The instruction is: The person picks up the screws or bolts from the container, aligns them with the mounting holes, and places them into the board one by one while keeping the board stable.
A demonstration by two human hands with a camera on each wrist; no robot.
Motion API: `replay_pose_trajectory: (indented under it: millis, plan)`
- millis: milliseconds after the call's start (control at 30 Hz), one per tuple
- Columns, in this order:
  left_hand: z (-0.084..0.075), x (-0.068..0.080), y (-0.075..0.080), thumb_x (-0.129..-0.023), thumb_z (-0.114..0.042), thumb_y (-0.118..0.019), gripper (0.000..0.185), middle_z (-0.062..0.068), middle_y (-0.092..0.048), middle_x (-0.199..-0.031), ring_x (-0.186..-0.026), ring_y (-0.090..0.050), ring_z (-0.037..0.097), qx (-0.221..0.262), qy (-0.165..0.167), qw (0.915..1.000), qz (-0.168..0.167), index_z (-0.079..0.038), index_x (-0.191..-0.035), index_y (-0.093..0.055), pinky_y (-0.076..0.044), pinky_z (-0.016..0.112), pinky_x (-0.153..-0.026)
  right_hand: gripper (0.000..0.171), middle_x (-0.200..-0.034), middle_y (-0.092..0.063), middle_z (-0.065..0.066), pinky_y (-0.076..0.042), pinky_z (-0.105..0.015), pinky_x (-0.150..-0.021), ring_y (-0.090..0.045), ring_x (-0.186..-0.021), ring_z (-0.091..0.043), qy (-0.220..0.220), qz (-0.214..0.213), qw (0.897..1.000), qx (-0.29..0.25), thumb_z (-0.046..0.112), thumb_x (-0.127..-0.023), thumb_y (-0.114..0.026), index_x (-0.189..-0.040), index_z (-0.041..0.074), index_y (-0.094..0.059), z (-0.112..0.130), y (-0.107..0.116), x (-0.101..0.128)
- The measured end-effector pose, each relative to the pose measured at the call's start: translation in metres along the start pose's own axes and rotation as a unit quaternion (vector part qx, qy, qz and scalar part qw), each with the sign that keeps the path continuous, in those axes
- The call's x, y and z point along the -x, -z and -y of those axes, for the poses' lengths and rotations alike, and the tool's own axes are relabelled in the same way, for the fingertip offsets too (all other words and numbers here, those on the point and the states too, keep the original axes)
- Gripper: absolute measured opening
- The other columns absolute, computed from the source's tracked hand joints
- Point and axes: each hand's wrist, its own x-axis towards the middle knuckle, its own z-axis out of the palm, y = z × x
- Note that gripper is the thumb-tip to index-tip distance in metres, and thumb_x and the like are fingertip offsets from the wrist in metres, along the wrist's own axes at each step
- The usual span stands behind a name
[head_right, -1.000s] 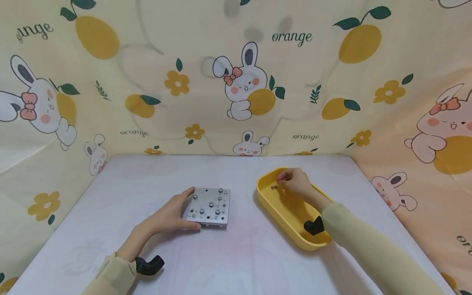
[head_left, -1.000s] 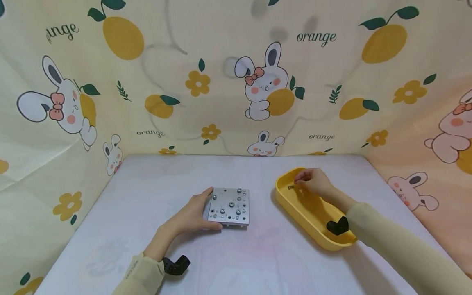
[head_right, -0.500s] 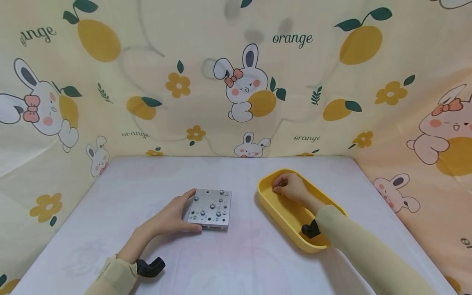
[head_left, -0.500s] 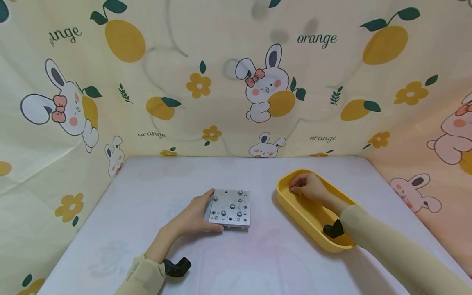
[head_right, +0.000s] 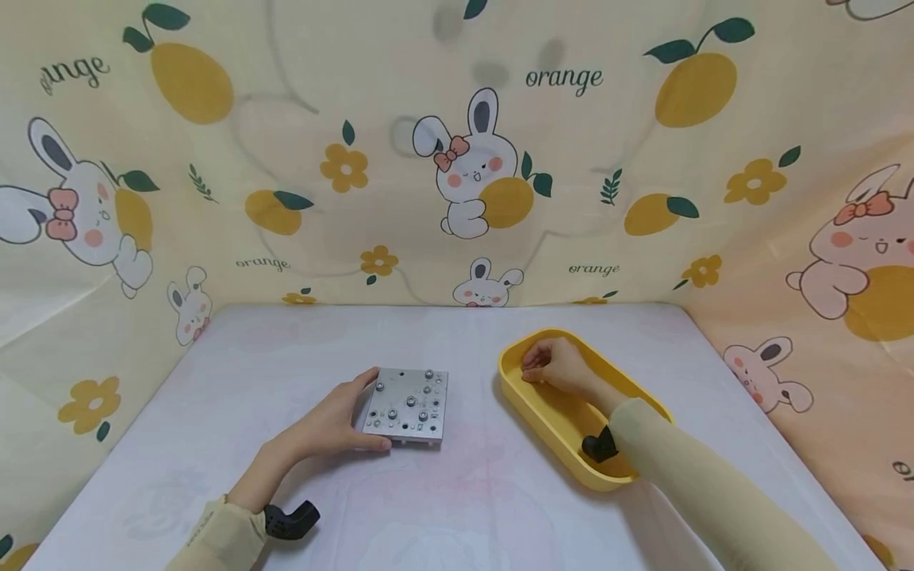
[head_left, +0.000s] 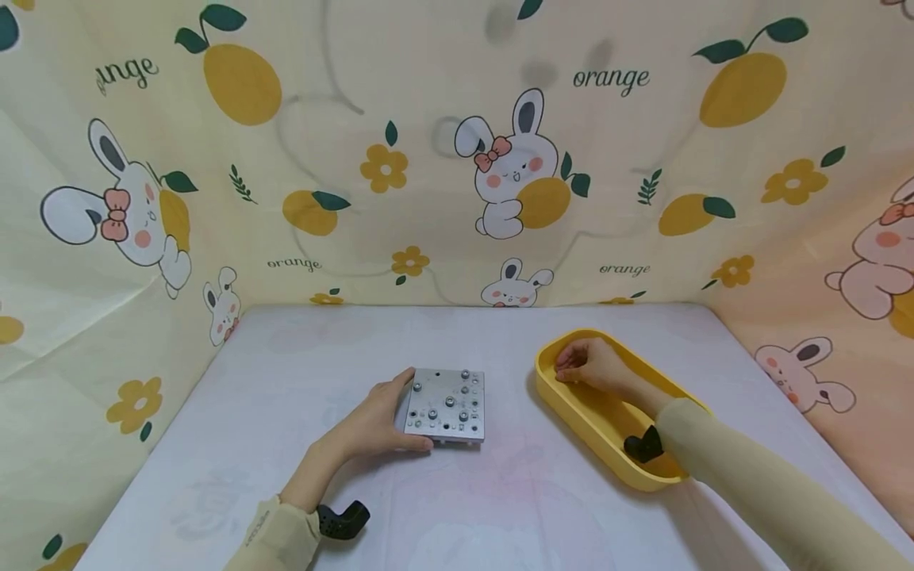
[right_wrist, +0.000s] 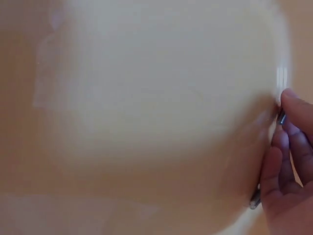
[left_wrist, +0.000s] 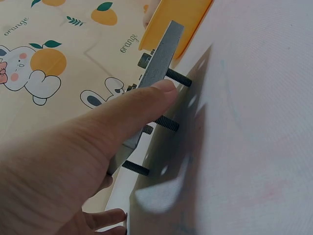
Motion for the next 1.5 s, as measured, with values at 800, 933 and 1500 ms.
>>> replay_pose_trajectory:
  millis: [800,933,1500]
  plan:
    - [0.003,0.002,-0.001,-0.064,-0.053,-0.089,0.123,0.015,-0.035,-0.153,-0.139,-0.030,0.035,-0.001,0.008,1.0000,-0.001,-0.006,-0.156,-0.022,-0.028,0.051,-0.112,0.027,-0.112,-0.066,-0.014,-0.051,-0.036,-0.092,-0.060,-0.101,-0.024,0.050,-0.025,0.922,-0.384,0.007,-0.096,-0.064,-0.118,-0.009,-0.063,0.118,-0.021,0.039]
    - [0.003,0.003,-0.002,-0.064,-0.053,-0.089,0.123,0.014,-0.034,-0.154,-0.140,-0.030,0.034,-0.001,0.010,0.9999,0.001,-0.007,-0.157,-0.021,-0.027,0.050,-0.112,0.023,-0.113,-0.066,-0.014,-0.051,-0.032,-0.090,-0.058,-0.097,-0.024,0.039,-0.039,0.913,-0.404,0.010,-0.095,-0.066,-0.114,-0.005,-0.067,0.130,-0.046,0.044]
    - [0.004,-0.001,0.001,-0.067,-0.054,-0.087,0.121,0.016,-0.033,-0.154,-0.139,-0.030,0.036,0.004,-0.006,1.0000,0.001,-0.005,-0.156,-0.022,-0.029,0.052,-0.111,0.012,-0.102,-0.071,-0.006,-0.052,-0.029,-0.087,-0.062,-0.098,-0.023,0.069,-0.022,0.973,-0.220,0.004,-0.095,-0.065,-0.102,0.006,-0.074,0.118,-0.147,0.026]
